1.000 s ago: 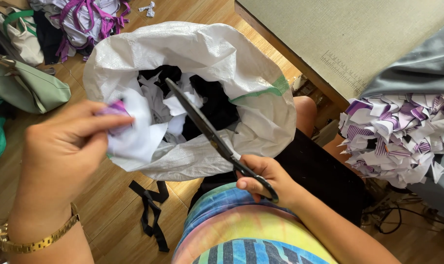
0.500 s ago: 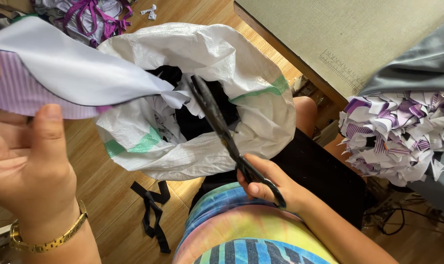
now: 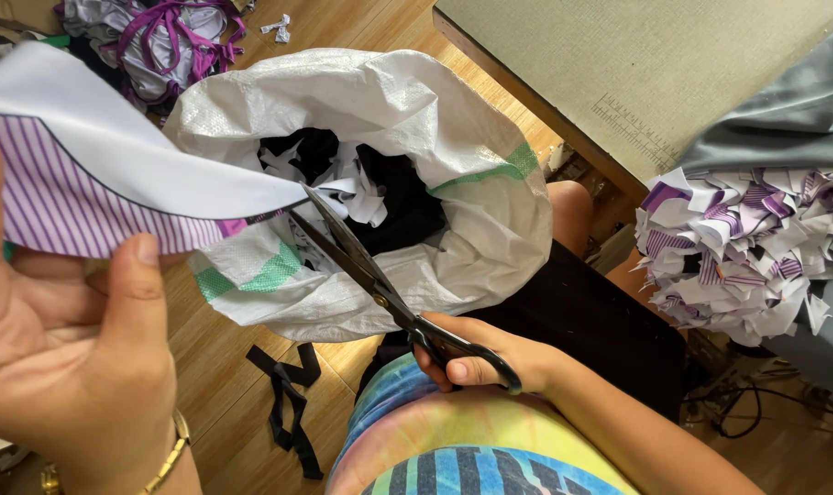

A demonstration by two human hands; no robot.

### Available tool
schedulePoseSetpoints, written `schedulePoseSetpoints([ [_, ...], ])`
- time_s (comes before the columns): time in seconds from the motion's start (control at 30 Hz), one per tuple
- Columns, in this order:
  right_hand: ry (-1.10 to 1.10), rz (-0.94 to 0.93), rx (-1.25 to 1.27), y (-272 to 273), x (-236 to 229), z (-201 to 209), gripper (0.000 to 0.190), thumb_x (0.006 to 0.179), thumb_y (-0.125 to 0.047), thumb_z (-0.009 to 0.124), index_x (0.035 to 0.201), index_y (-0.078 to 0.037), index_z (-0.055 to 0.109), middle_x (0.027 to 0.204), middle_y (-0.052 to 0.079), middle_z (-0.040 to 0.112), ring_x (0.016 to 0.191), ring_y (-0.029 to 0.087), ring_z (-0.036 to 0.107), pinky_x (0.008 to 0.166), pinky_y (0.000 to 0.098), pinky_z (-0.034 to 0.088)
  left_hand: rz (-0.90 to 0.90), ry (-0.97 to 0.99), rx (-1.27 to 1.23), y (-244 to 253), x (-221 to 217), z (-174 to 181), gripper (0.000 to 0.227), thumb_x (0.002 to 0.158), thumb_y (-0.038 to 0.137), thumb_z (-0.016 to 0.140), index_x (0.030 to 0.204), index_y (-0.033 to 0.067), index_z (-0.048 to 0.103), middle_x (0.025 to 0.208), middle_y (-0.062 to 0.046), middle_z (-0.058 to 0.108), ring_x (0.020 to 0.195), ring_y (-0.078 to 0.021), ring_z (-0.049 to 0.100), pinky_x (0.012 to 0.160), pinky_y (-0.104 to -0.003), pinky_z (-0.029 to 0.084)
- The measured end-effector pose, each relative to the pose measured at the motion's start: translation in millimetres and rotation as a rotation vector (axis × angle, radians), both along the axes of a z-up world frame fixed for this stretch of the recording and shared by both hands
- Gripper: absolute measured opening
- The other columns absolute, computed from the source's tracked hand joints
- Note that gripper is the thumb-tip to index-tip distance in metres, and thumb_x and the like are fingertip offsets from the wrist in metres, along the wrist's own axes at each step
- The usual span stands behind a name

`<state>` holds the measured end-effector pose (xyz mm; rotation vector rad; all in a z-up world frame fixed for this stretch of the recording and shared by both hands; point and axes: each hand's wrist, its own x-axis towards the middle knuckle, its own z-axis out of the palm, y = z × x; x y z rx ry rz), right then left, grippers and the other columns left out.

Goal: Trimming fabric scraps into specific shapes using scissors at a sewing workstation.

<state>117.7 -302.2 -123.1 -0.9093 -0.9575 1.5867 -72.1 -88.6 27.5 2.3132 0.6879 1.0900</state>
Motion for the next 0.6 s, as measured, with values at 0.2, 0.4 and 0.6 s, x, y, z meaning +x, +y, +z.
schedulePoseSetpoints([
  [0.2, 0.163, 0.0, 0.071, 7, -4, 3, 0.084, 0.089, -0.087, 0.072, 0.112, -0.008, 0.055, 0.095, 0.004, 0.056, 0.086, 0.016, 0.057, 0.081, 0.0303, 0.046, 0.009, -0.092, -0.151, -12, 2, -16, 0.075, 0.117, -0.034, 0.065, 0.18, -0.0084, 0.033, 0.152, -0.045, 0.065, 0.111, -0.0366, 0.069, 0.091, -0.038, 0.061],
  [0.4, 0.171, 0.041, 0.056, 9, -6, 2, 0.083, 0.088, -0.087, 0.074, 0.114, -0.01, 0.056, 0.096, 0.004, 0.058, 0.087, 0.016, 0.059, 0.081, 0.0307, 0.05, 0.023, -0.022, -0.029, -21, -3, -18, 0.074, 0.117, -0.03, 0.073, 0.176, -0.0003, 0.039, 0.186, -0.028, 0.036, 0.111, -0.0346, 0.077, 0.085, -0.029, 0.067],
  [0.6, 0.331, -0.015, 0.138, 14, -10, 3, 0.077, 0.096, -0.08, 0.074, 0.116, -0.008, 0.054, 0.099, 0.002, 0.055, 0.09, 0.014, 0.058, 0.084, 0.0301, 0.05, -0.107, -0.036, -0.118, -30, -10, -18, 0.084, 0.118, -0.033, 0.059, 0.182, 0.0093, 0.025, 0.191, -0.043, 0.033, 0.17, -0.0598, 0.056, 0.132, -0.057, 0.062],
])
